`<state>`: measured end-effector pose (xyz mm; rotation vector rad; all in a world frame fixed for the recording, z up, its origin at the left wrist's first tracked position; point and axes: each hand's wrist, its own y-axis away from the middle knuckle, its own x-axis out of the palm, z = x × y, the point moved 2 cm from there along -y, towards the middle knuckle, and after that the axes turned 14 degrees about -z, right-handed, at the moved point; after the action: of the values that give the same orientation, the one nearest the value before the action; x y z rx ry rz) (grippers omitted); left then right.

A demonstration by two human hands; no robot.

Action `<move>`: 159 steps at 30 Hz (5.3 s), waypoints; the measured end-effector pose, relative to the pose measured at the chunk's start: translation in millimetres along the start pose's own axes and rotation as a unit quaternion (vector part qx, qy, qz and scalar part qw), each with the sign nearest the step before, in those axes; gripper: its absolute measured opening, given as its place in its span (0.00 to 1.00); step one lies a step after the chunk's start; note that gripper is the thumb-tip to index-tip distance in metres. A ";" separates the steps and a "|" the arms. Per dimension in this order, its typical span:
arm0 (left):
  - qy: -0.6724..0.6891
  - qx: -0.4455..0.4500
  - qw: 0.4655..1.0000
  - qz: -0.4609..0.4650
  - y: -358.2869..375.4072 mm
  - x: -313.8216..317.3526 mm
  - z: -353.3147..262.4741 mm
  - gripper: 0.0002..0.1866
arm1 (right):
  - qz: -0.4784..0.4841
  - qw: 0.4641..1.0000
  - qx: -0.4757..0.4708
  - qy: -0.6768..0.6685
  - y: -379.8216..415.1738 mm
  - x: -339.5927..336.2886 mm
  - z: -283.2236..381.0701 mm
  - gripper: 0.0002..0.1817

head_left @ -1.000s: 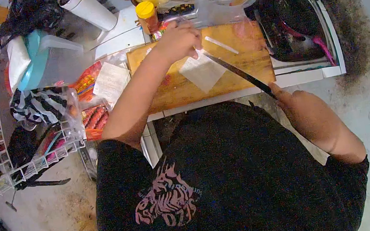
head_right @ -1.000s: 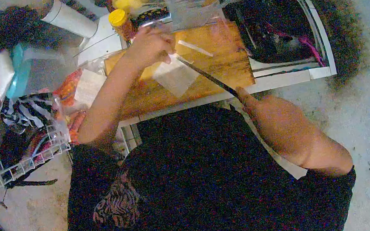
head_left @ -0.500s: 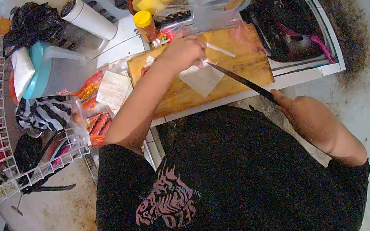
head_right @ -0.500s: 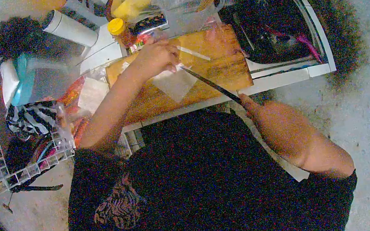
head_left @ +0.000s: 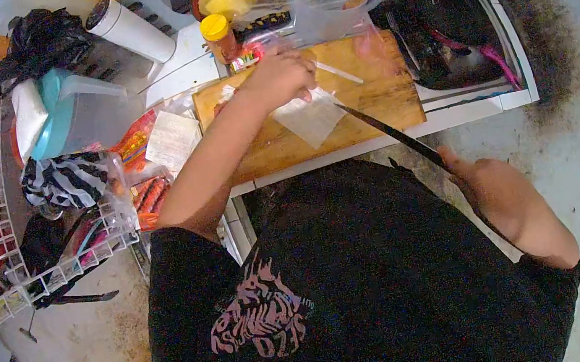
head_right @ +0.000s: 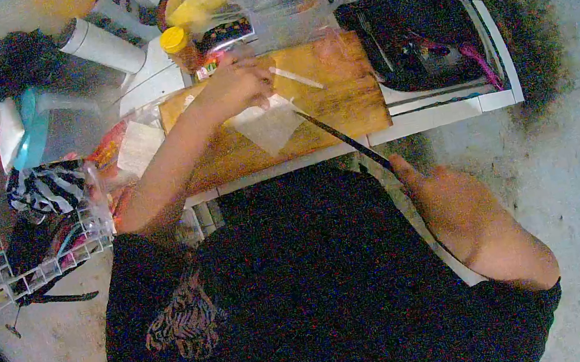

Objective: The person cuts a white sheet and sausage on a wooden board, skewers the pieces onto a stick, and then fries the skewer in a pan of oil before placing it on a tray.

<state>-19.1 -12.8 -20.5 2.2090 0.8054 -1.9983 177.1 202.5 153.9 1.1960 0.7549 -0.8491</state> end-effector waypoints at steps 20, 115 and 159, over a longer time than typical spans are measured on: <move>0.106 0.056 0.992 -0.049 -19.8 26.6 -24.3 0.09 | -0.224 0.971 0.060 -0.063 34.6 -2.5 -36.3 0.19; 0.014 -0.113 0.993 -0.044 22.4 -12.3 19.3 0.12 | -0.065 0.998 -0.018 0.002 -45.5 -2.8 29.7 0.24; -0.017 -0.027 0.999 -0.015 7.9 -0.1 -15.1 0.10 | -0.058 0.998 0.009 -0.036 -20.5 1.5 13.7 0.20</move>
<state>-2.1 -13.9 -20.3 2.1417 0.8816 -1.9970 160.7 185.8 145.9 1.1394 0.7643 -0.9910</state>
